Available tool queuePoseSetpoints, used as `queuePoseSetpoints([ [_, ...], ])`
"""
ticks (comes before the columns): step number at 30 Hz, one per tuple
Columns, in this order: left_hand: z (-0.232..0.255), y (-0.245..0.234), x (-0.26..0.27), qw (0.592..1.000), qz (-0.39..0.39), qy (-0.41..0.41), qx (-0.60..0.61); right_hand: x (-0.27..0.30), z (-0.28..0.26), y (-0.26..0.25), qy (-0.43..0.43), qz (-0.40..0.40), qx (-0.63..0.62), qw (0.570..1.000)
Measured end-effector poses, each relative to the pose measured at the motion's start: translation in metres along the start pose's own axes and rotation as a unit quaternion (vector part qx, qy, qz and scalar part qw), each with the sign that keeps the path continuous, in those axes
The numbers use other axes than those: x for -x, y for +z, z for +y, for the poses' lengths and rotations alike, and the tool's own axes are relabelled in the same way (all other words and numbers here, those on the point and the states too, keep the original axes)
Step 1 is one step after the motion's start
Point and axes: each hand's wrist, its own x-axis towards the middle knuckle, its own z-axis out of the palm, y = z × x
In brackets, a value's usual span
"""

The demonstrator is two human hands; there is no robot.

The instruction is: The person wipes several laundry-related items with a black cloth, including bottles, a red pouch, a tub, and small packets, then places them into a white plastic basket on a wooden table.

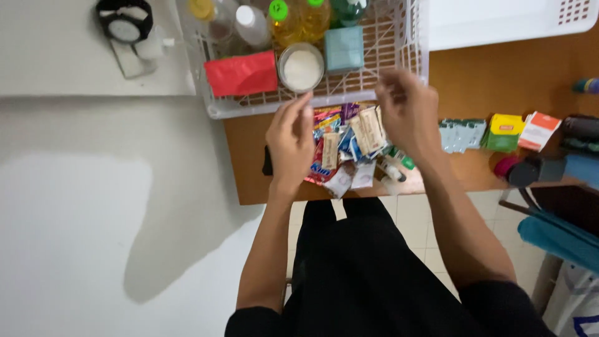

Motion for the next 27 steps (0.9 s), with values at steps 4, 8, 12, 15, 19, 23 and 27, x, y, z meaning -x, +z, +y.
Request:
queuePoseSetpoints([
  [4,-0.038,-0.022,0.055,1.0,0.022,-0.017,0.008,0.073,0.0,0.031,0.024,-0.01,0.054,0.998],
  [8,-0.085,-0.026,0.111,0.995,-0.011,-0.092,-0.023,0.144,0.031,0.088,0.08,-0.049,-0.002,0.996],
  [12,-0.125,-0.015,0.172,0.987,-0.068,-0.143,-0.031,0.203,0.047,0.128,0.124,-0.078,0.117,0.982],
  [15,-0.145,-0.001,0.207,0.974,-0.12,-0.19,-0.019,0.237,0.065,0.151,0.057,-0.034,0.229,0.971],
  [19,-0.18,0.022,0.234,0.952,-0.166,-0.256,0.004,0.251,0.088,0.172,0.035,-0.019,0.293,0.955],
  [23,-0.225,0.044,0.253,0.913,-0.169,-0.354,0.111,0.257,0.11,0.184,-0.037,0.002,0.343,0.939],
  [27,-0.239,0.047,0.253,0.846,-0.181,-0.442,0.236,0.256,0.137,0.195,-0.053,0.014,0.317,0.947],
])
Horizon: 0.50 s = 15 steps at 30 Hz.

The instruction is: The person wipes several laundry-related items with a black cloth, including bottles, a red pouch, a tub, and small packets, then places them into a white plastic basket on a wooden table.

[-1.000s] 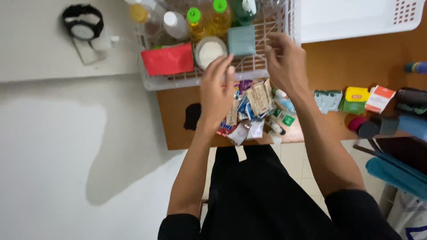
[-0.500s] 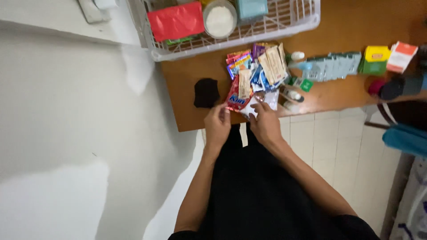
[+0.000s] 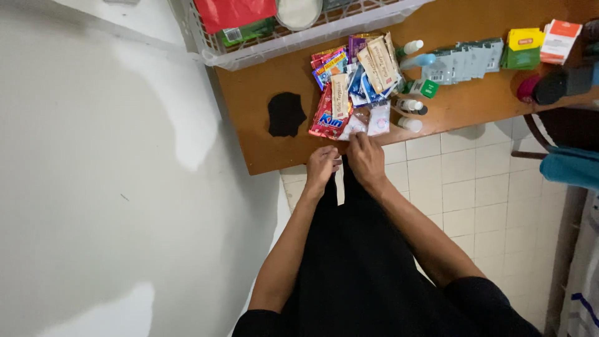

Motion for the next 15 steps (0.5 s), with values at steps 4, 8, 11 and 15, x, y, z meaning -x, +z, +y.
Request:
queuePoseSetpoints([
  [4,0.033,0.008,0.014,0.996,-0.049,-0.049,0.049,-0.009,-0.003,-0.02,0.0,0.04,-0.06,0.997],
  [8,0.029,0.011,0.007,0.966,-0.127,-0.108,0.2,-0.012,-0.017,-0.046,0.028,0.016,-0.126,0.992],
  [11,0.026,0.016,0.005,0.943,-0.154,-0.106,0.276,-0.007,-0.029,-0.055,0.031,0.022,-0.144,0.989],
  [15,0.028,0.014,0.009,0.955,-0.128,-0.046,0.263,-0.008,-0.045,-0.074,-0.002,0.05,-0.177,0.983],
])
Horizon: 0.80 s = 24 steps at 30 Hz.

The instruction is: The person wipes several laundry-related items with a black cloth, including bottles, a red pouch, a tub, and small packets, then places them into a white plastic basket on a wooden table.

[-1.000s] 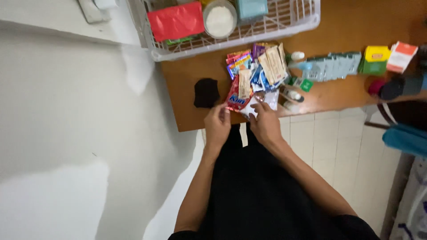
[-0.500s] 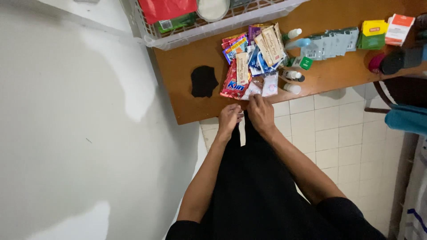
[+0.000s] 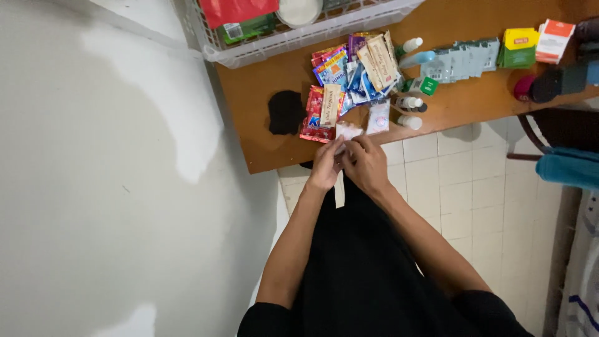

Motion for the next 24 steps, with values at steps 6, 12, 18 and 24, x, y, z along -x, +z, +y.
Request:
queuePoseSetpoints([
  [6,0.027,0.0,0.037,0.991,0.067,0.078,-0.084,-0.027,-0.002,0.002,0.073,0.032,-0.041,0.996],
  [12,0.066,-0.023,0.093,0.931,0.211,0.261,-0.14,-0.101,-0.042,0.051,-0.057,-0.037,-0.051,0.996],
  [18,0.118,-0.016,0.128,0.917,0.206,0.337,-0.057,-0.109,-0.067,0.11,-0.137,-0.2,0.085,0.966],
  [24,0.124,-0.021,0.13,0.906,0.212,0.36,-0.068,-0.101,-0.034,0.126,-0.052,-0.082,-0.124,0.988],
])
